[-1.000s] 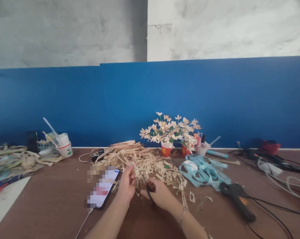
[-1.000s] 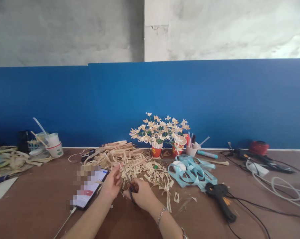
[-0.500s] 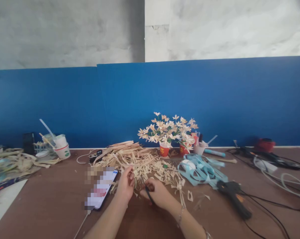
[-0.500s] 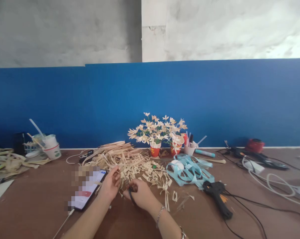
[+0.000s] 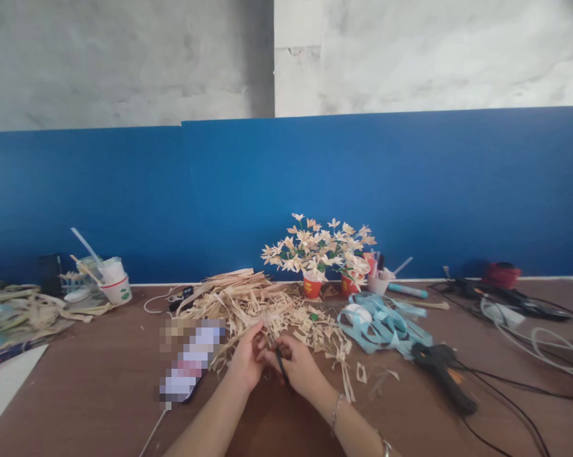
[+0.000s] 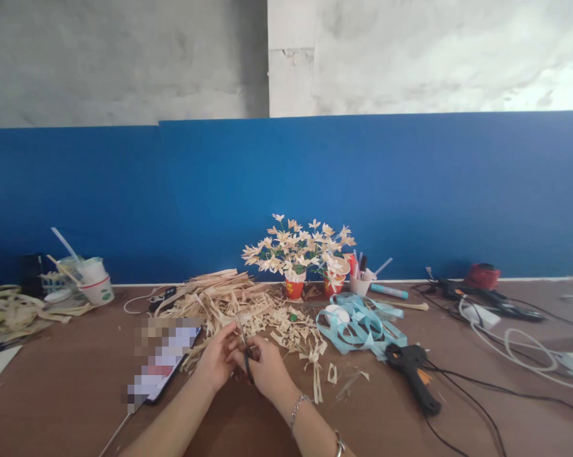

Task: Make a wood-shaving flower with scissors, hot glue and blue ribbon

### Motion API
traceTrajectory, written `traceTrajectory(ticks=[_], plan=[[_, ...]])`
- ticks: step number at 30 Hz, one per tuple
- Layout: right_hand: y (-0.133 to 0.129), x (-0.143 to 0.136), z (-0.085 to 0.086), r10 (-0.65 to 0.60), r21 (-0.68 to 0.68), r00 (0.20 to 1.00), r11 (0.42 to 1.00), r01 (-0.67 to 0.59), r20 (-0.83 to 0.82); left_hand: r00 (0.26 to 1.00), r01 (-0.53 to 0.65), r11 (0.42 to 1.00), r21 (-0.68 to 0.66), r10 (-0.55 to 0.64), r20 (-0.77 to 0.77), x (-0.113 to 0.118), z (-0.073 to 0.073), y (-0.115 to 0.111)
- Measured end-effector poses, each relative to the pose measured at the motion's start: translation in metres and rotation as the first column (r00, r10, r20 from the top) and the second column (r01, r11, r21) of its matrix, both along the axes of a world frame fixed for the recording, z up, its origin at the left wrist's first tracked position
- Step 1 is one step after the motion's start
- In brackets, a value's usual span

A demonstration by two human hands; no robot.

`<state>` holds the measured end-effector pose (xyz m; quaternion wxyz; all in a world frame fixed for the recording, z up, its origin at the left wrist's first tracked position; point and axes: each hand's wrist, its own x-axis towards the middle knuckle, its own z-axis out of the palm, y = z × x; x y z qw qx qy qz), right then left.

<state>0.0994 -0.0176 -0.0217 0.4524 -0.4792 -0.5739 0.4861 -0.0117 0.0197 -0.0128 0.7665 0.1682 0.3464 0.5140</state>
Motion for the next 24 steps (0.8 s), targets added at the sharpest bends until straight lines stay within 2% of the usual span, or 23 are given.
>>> traceTrajectory(ticks=[6,9,12,15,18,24], plan=[[0.002,0.001,0.0,-0.037,-0.051,0.999,0.998,0.035,-0.027,0.999,0.029,0.999,0.045,-0.027,-0.044,-0.002,0.002,0.0],[0.001,0.005,0.005,-0.072,-0.109,0.978,0.993,0.052,-0.196,0.994,0.037,0.992,0.121,-0.024,-0.108,-0.003,0.005,-0.001],[0.001,0.011,0.011,-0.091,-0.196,0.875,0.981,-0.004,-0.475,0.986,0.086,0.955,0.284,-0.041,-0.161,-0.003,0.007,-0.005],[0.001,0.016,0.013,-0.092,-0.288,0.768,0.95,-0.123,-0.633,0.97,0.2,0.904,0.378,-0.129,-0.205,-0.003,0.008,-0.009],[0.001,0.019,0.012,-0.064,-0.285,0.745,0.943,-0.172,-0.664,0.959,0.251,0.882,0.398,-0.169,-0.228,-0.003,0.01,-0.012],[-0.001,0.017,0.011,-0.058,-0.338,0.784,0.92,-0.198,-0.618,0.947,0.288,0.852,0.438,-0.185,-0.263,-0.003,0.015,-0.018]])
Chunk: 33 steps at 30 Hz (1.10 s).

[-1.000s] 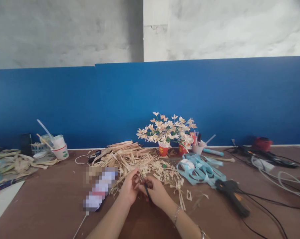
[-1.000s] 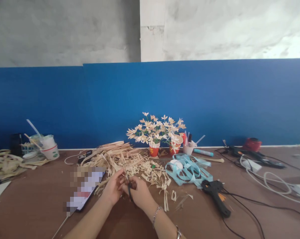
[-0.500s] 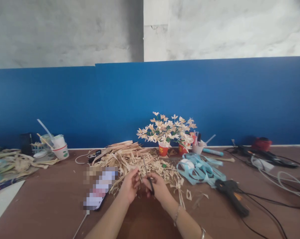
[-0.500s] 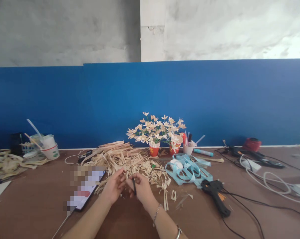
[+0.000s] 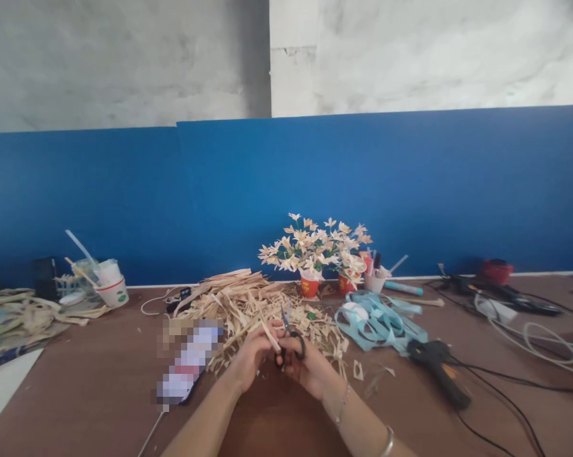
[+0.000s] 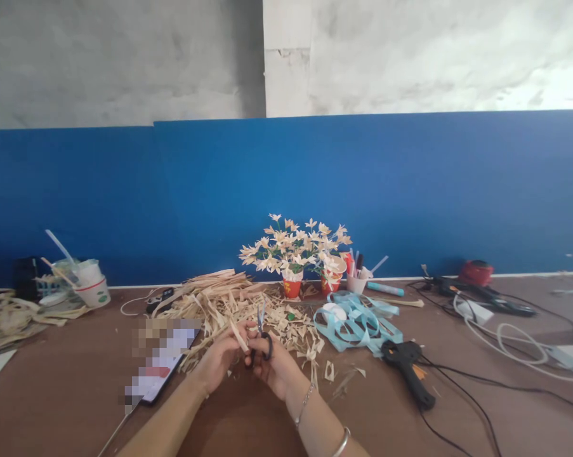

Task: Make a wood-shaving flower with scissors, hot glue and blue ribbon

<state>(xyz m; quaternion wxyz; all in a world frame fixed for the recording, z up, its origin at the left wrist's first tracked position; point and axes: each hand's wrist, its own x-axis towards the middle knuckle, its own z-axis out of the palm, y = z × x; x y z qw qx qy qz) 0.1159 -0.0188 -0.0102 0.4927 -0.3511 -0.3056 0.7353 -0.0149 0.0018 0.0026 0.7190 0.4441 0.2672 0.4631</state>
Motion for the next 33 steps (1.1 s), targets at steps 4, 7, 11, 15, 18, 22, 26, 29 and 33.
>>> traceTrajectory(ticks=[4,7,11,15,18,22,26,29,33], plan=[[0.0,-0.002,0.001,-0.125,0.147,0.987,0.983,0.11,0.1,1.0,0.01,1.0,-0.018,-0.01,0.016,0.001,-0.001,0.001],[0.002,-0.003,0.0,-0.368,0.293,0.903,0.908,0.298,0.223,0.997,-0.075,0.997,-0.016,0.075,0.028,0.002,-0.005,0.005],[0.006,-0.004,-0.002,-0.542,0.478,0.772,0.802,0.358,0.331,0.977,-0.182,0.981,0.063,0.187,-0.099,0.003,-0.011,0.011],[0.008,-0.003,-0.004,-0.595,0.597,0.715,0.74,0.309,0.368,0.938,-0.208,0.977,0.056,0.215,-0.271,0.007,-0.01,0.009],[0.009,-0.002,-0.007,-0.602,0.583,0.717,0.74,0.336,0.351,0.938,-0.224,0.974,0.03,0.224,-0.265,0.008,-0.007,0.007],[0.011,0.001,-0.008,-0.607,0.561,0.73,0.739,0.372,0.315,0.945,-0.234,0.972,0.021,0.232,-0.229,0.007,-0.01,0.009],[0.01,0.003,-0.006,-0.609,0.573,0.714,0.74,0.353,0.345,0.931,-0.263,0.965,-0.005,0.252,-0.266,0.006,-0.013,0.011],[0.01,0.003,-0.006,-0.611,0.605,0.694,0.732,0.313,0.38,0.943,-0.295,0.952,-0.081,0.276,-0.186,0.006,-0.012,0.011],[0.011,0.003,-0.008,-0.617,0.626,0.676,0.725,0.287,0.404,0.961,-0.259,0.962,-0.086,0.248,-0.124,0.007,-0.007,0.009]])
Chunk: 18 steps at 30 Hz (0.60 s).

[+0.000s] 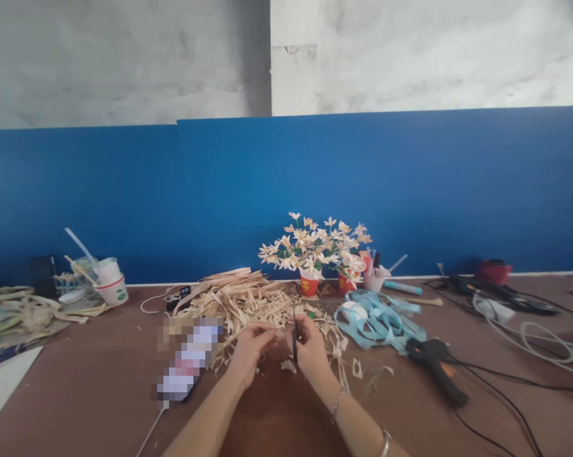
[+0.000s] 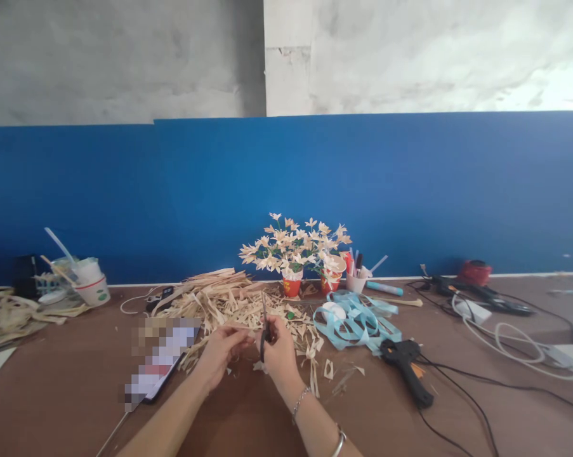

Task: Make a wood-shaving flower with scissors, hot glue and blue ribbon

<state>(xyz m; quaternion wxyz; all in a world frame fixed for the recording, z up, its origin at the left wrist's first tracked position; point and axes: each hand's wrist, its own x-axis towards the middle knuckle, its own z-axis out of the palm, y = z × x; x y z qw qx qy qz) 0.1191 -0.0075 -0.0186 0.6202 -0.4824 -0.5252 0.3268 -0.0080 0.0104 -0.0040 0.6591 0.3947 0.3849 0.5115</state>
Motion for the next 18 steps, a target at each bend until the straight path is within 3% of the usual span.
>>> traceTrajectory(ticks=[3,6,9,13,18], plan=[[0.0,0.0,0.001,-0.004,0.016,1.0,1.0,0.004,0.007,0.998,-0.022,1.0,0.016,0.023,-0.064,0.0,0.001,0.001],[-0.002,0.001,0.004,0.019,-0.027,1.0,0.999,-0.019,-0.008,0.984,-0.163,0.986,0.046,0.166,-0.067,-0.004,-0.001,0.006],[-0.002,0.003,0.003,0.133,-0.091,0.99,0.986,-0.136,-0.036,0.951,-0.31,0.949,0.064,0.311,-0.004,-0.011,-0.003,0.014],[-0.002,0.003,-0.004,0.325,-0.244,0.944,0.912,-0.33,-0.062,0.901,-0.428,0.903,0.04,0.422,0.097,-0.02,-0.004,0.023],[-0.007,-0.002,-0.003,0.47,-0.348,0.88,0.817,-0.46,-0.061,0.902,-0.422,0.906,0.03,0.417,0.114,-0.023,-0.004,0.024]])
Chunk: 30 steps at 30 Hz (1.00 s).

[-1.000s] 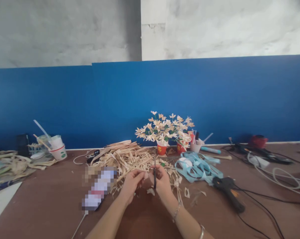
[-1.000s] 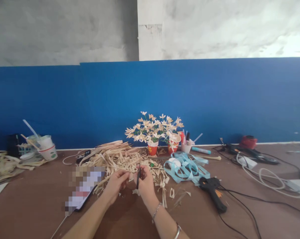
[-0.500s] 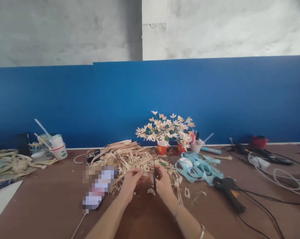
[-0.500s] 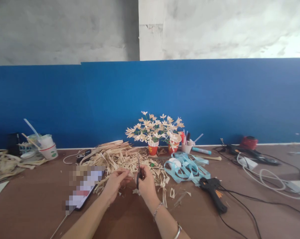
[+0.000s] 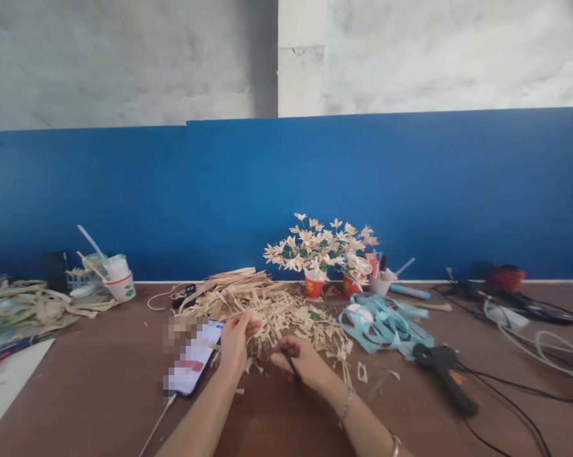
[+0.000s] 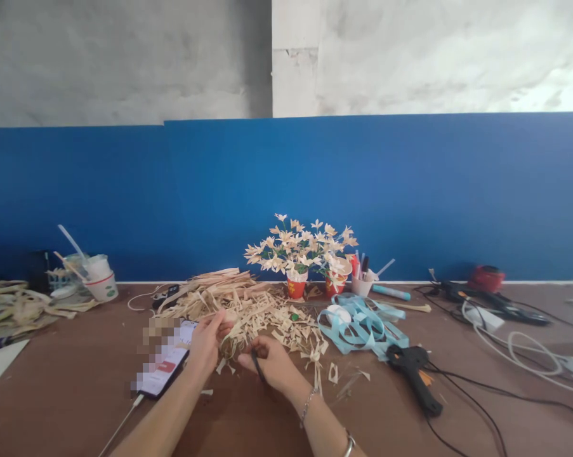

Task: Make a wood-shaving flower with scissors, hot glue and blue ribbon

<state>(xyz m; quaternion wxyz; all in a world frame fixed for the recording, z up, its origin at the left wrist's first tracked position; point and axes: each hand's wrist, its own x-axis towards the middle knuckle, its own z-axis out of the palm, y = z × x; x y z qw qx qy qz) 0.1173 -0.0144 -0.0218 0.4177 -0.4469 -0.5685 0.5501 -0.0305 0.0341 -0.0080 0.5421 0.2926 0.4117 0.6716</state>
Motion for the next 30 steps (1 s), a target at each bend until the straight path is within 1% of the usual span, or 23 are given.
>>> traceTrajectory(ticks=[3,8,12,23,30], plan=[[-0.0016,-0.002,0.0031,0.02,-0.002,1.0,1.0,-0.02,-0.012,0.999,0.033,0.999,-0.006,-0.033,-0.031,0.0029,0.0003,-0.002],[-0.0009,-0.0019,0.0039,-0.01,-0.022,1.0,1.0,0.009,-0.012,0.992,0.076,0.997,-0.02,-0.078,-0.097,0.0073,0.001,-0.0054],[-0.0007,-0.0012,0.0042,-0.016,-0.026,1.0,1.0,0.016,-0.001,0.988,0.105,0.994,-0.035,-0.108,-0.106,0.0082,0.0014,-0.0069],[-0.0029,-0.0009,0.0078,-0.013,-0.019,0.999,1.0,0.012,-0.033,0.987,0.121,0.992,-0.028,-0.123,-0.099,0.0079,-0.0003,-0.0056],[-0.002,0.0004,0.0083,-0.026,-0.025,1.0,0.999,0.026,-0.005,0.984,0.118,0.993,-0.026,-0.121,-0.13,0.0072,0.0006,-0.0066]])
